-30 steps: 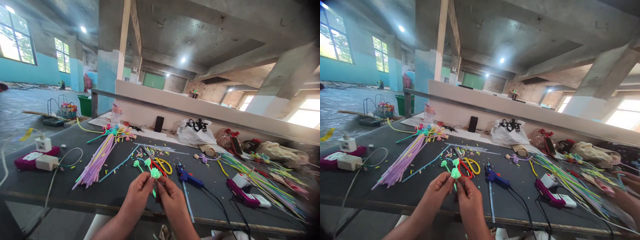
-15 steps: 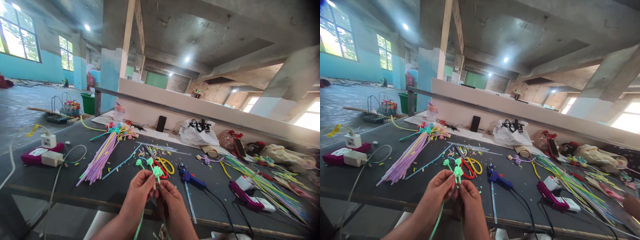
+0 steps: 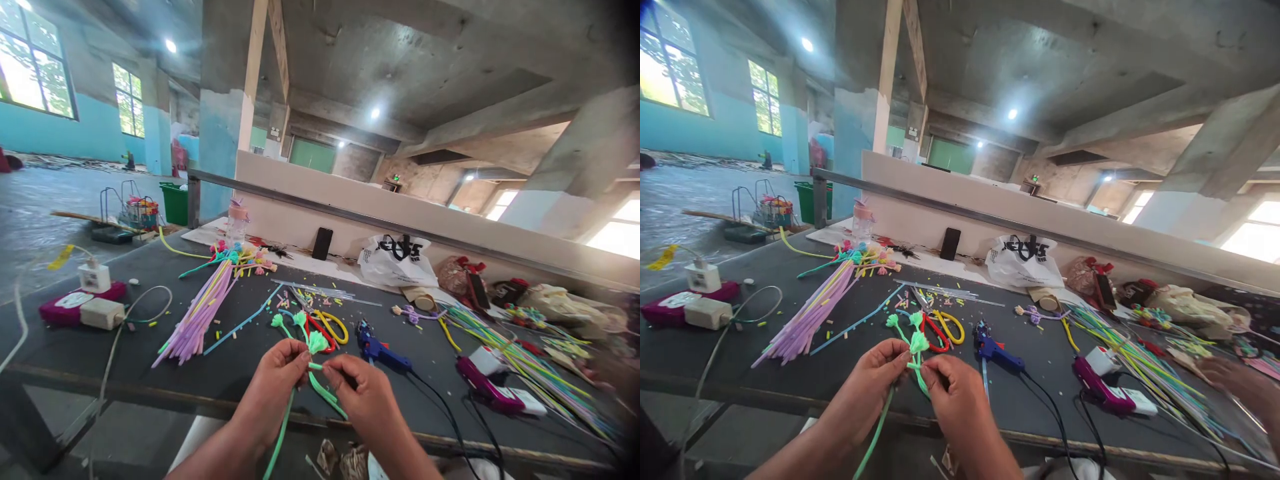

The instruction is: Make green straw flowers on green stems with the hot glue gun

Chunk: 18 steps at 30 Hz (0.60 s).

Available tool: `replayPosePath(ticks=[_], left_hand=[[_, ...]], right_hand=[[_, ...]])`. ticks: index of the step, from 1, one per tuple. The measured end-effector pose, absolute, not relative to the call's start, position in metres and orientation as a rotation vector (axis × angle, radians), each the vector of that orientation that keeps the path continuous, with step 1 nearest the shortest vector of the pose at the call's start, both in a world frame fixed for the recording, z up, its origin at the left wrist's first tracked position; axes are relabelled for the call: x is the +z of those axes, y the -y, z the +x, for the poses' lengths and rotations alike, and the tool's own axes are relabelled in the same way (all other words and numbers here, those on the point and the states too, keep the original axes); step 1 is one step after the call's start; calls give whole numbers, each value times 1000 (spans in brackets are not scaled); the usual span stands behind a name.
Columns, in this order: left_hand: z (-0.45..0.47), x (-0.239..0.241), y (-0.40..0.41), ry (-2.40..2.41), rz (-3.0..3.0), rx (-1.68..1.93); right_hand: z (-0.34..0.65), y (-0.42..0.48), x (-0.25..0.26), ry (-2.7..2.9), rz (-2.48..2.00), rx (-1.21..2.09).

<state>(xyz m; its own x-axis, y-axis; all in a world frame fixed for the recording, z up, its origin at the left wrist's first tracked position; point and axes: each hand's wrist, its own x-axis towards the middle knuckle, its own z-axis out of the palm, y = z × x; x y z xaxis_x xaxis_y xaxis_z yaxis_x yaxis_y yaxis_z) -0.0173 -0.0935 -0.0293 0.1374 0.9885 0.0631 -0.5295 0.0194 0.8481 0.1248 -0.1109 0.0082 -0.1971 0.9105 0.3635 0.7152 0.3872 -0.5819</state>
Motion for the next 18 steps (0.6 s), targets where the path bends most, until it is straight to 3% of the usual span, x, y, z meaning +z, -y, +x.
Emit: replayPosePath(ticks=[8,18], left_hand=[[-16,-30,92,-1004,1378,1252],[-18,-26,95,-1126,1581,1180]], right_hand=[[130,118,52,2468,-1555,-302],[118,117,68,2720,-1592,-452]])
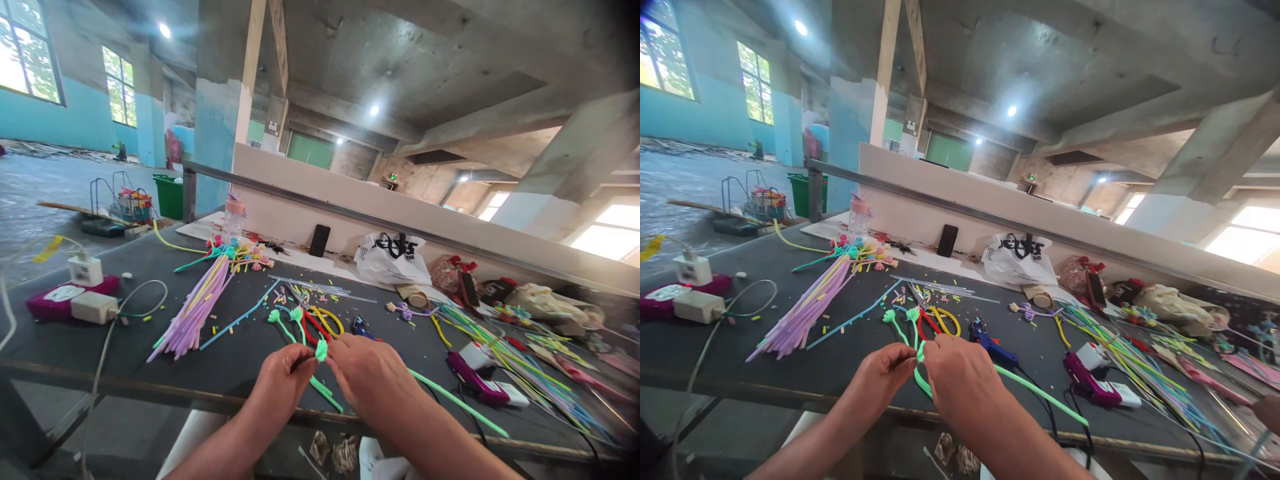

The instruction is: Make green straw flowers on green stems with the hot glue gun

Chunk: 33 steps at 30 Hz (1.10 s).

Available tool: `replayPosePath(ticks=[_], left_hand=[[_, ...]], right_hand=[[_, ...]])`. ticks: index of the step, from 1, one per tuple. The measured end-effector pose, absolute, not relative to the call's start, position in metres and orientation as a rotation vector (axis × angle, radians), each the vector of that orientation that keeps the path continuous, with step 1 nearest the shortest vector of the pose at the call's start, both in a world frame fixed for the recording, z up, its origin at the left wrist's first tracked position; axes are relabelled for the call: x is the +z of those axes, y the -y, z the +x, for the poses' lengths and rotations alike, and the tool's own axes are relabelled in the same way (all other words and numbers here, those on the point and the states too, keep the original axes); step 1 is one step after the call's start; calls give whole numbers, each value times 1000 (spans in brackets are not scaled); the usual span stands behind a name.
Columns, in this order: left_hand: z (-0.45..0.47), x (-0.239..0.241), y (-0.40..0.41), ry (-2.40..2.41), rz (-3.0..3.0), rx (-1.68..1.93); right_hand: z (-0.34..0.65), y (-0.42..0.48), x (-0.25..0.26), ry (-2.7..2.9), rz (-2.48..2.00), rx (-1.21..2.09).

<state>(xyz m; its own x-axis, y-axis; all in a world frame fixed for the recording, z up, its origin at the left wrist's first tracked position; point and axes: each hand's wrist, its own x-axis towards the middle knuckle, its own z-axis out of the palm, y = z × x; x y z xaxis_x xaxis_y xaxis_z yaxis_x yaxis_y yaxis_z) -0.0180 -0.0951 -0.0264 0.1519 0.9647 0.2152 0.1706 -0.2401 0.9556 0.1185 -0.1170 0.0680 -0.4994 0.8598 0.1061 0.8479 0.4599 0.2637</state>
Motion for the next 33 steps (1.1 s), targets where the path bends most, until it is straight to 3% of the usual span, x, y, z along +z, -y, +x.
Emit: replayPosePath(ticks=[26,33], left_hand=[[-19,-34,95,-1070,1437,1157],[-17,-33,100,-1092,1410,1202]], right_hand=[[109,102,88,-2651,1304,340],[117,101,85,-2679,1538,-16]])
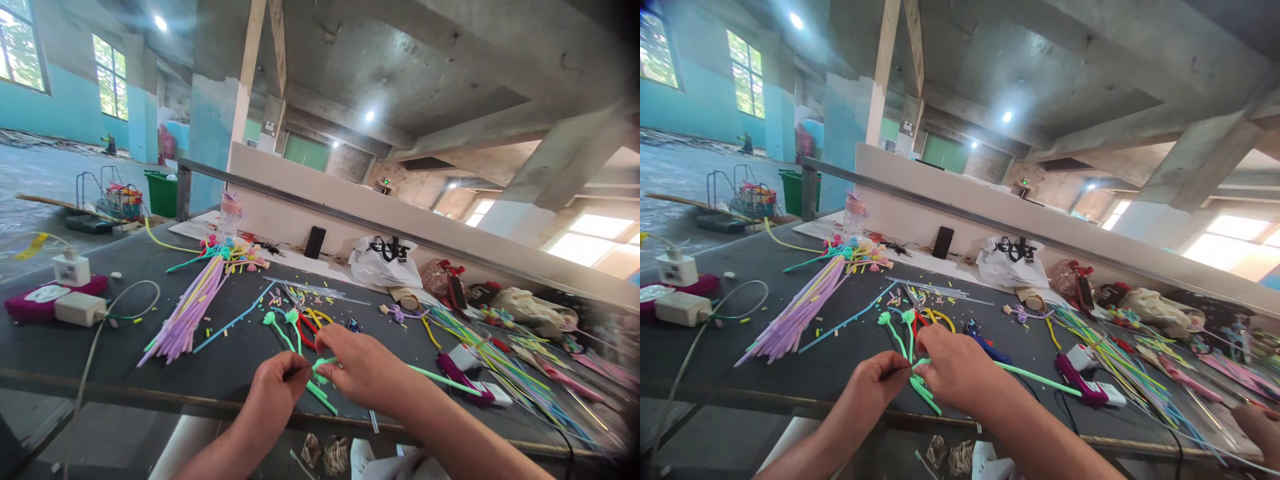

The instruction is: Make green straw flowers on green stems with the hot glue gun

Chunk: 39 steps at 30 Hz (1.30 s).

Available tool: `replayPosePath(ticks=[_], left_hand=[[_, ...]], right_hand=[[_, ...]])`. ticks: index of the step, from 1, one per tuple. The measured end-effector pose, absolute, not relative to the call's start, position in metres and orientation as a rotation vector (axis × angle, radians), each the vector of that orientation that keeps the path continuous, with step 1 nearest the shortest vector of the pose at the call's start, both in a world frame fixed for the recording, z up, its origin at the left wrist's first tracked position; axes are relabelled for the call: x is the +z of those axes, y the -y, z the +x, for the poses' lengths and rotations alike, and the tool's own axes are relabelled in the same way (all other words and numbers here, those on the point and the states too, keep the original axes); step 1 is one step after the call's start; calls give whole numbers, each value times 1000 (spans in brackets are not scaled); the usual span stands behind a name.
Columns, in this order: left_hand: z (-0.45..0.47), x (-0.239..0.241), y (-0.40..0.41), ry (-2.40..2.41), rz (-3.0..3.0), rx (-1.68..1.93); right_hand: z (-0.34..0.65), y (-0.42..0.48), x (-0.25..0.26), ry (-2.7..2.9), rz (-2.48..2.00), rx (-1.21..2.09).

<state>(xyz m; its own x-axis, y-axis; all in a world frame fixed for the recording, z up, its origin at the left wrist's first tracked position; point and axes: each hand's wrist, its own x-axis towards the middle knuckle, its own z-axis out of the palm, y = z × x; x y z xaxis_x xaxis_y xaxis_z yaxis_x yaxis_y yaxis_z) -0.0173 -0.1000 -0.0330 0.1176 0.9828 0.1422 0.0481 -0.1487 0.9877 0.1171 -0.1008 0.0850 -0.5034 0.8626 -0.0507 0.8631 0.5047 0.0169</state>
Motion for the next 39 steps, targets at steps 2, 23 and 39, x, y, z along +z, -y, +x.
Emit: replayPosePath(ticks=[2,23,39], left_hand=[[-17,-32,102,-1123,1406,1239],[-34,-33,92,-787,1182,753],[-37,-31,98,-804,1230,790]], right_hand=[[121,98,83,-2674,1588,-253],[106,86,74,-2645,1466,-394],[99,84,77,-2530,1452,-361]])
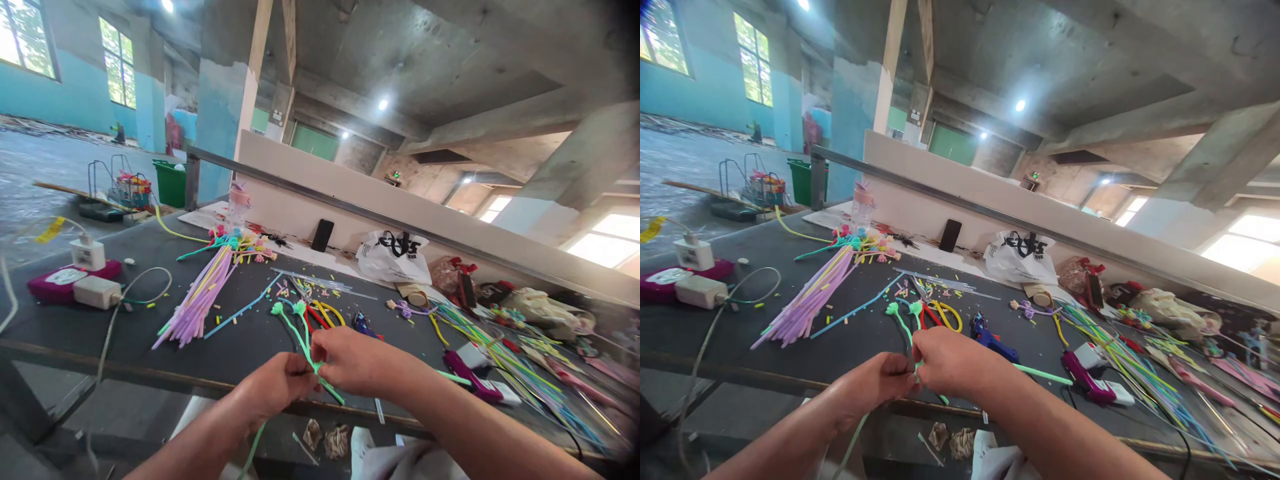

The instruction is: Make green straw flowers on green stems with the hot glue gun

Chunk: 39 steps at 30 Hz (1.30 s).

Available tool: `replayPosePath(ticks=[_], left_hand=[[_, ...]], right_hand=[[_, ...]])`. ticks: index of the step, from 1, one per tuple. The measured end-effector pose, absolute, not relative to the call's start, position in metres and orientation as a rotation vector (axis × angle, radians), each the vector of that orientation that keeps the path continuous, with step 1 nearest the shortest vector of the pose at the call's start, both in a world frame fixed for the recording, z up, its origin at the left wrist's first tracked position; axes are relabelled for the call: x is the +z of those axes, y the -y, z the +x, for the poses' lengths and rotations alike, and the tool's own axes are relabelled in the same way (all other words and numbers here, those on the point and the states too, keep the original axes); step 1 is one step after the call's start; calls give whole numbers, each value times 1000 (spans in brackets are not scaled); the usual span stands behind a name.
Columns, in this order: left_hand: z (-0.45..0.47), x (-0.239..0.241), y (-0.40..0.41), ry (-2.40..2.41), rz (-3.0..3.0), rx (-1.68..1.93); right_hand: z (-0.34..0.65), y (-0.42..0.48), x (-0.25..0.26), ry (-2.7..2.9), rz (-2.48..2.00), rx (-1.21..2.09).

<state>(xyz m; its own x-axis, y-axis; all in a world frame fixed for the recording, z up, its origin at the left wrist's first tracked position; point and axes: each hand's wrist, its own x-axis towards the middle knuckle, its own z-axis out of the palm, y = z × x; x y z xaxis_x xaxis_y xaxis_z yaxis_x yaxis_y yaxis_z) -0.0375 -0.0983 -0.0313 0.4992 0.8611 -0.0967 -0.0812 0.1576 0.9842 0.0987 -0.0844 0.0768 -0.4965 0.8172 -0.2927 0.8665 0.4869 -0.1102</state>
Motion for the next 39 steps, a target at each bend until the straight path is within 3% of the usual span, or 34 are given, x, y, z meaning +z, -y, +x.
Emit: replayPosePath(ticks=[7,21,26,31,34,37,39], left_hand=[[-31,-30,102,-732,1193,916],[-30,-44,96,-891,1307,834],[-28,-47,94,-937,1421,841],[-29,-45,102,-816,1483,793],[-38,-40,110,-662,1440,777],[-47,-38,115,-491,1318,803],[-50,-41,116,-419,1170,877]], right_hand=[[98,84,77,-2553,1453,-328],[101,86,75,-2596,1391,-218],[87,100,99,-2465,1060,171],[68,99,115,-2539,646,266],[69,83,114,-2676,616,-65],[81,62,96,-2748,874,-1063],[90,55,75,-2737,977,-1258]])
